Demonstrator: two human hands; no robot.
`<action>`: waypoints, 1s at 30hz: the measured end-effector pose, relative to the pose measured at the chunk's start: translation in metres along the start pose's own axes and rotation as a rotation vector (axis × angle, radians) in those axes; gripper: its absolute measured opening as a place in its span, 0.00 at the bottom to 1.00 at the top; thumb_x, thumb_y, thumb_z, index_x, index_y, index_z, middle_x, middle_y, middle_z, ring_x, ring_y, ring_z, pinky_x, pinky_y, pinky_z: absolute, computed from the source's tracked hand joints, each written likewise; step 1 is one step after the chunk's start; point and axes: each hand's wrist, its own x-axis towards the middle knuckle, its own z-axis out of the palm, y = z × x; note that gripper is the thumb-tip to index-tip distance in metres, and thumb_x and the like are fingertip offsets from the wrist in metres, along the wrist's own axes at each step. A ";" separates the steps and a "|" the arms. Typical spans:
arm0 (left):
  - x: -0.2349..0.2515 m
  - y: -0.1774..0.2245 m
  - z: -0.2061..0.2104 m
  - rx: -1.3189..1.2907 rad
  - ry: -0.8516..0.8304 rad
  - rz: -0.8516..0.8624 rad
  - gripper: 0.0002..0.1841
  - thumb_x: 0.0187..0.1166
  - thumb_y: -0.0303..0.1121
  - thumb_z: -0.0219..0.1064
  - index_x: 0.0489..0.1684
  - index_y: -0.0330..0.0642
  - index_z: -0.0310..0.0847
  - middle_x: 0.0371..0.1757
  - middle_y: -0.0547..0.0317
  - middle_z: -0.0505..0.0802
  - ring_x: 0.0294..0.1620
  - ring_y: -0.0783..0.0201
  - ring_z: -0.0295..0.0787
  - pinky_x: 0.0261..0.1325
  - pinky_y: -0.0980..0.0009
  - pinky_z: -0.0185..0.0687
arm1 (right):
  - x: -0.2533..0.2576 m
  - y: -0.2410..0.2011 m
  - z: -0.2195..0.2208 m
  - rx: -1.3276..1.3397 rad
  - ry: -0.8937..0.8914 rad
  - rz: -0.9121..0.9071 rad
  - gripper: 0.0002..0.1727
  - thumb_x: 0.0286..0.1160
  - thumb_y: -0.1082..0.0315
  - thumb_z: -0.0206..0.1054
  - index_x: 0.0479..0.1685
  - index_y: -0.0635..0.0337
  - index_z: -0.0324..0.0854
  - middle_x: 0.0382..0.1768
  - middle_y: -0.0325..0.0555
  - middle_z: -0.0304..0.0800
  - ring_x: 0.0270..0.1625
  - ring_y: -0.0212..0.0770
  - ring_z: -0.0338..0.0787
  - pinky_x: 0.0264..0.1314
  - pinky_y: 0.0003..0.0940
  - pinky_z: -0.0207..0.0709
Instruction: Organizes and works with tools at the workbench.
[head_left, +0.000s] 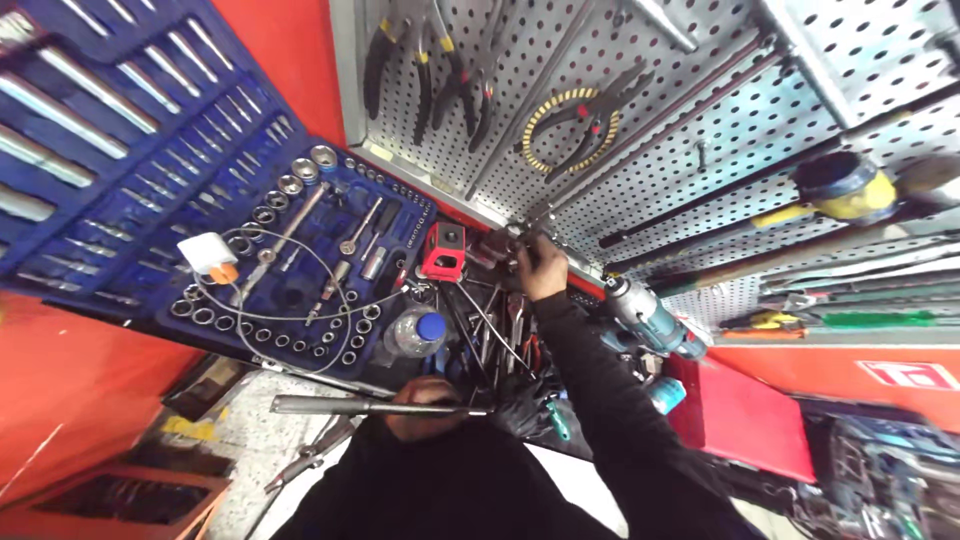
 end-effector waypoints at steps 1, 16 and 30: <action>0.000 0.000 -0.002 0.016 -0.011 -0.001 0.11 0.69 0.40 0.82 0.38 0.43 0.95 0.44 0.61 0.98 0.52 0.69 0.94 0.62 0.67 0.91 | 0.000 -0.001 0.004 0.035 0.046 0.035 0.14 0.77 0.64 0.70 0.55 0.61 0.90 0.47 0.51 0.96 0.48 0.47 0.96 0.56 0.52 0.89; 0.002 0.001 -0.011 -0.018 -0.124 -0.039 0.10 0.70 0.41 0.82 0.37 0.45 0.95 0.42 0.64 0.98 0.49 0.71 0.93 0.60 0.69 0.90 | 0.040 -0.039 0.047 0.020 0.110 0.476 0.16 0.79 0.59 0.70 0.59 0.56 0.90 0.50 0.51 0.97 0.54 0.52 0.95 0.63 0.57 0.84; 0.005 -0.001 -0.013 0.050 -0.125 0.035 0.10 0.71 0.40 0.81 0.35 0.43 0.95 0.42 0.60 0.98 0.50 0.68 0.94 0.62 0.68 0.90 | 0.056 -0.062 0.064 0.223 0.100 0.515 0.19 0.75 0.59 0.73 0.59 0.59 0.85 0.46 0.50 0.96 0.51 0.49 0.95 0.62 0.54 0.85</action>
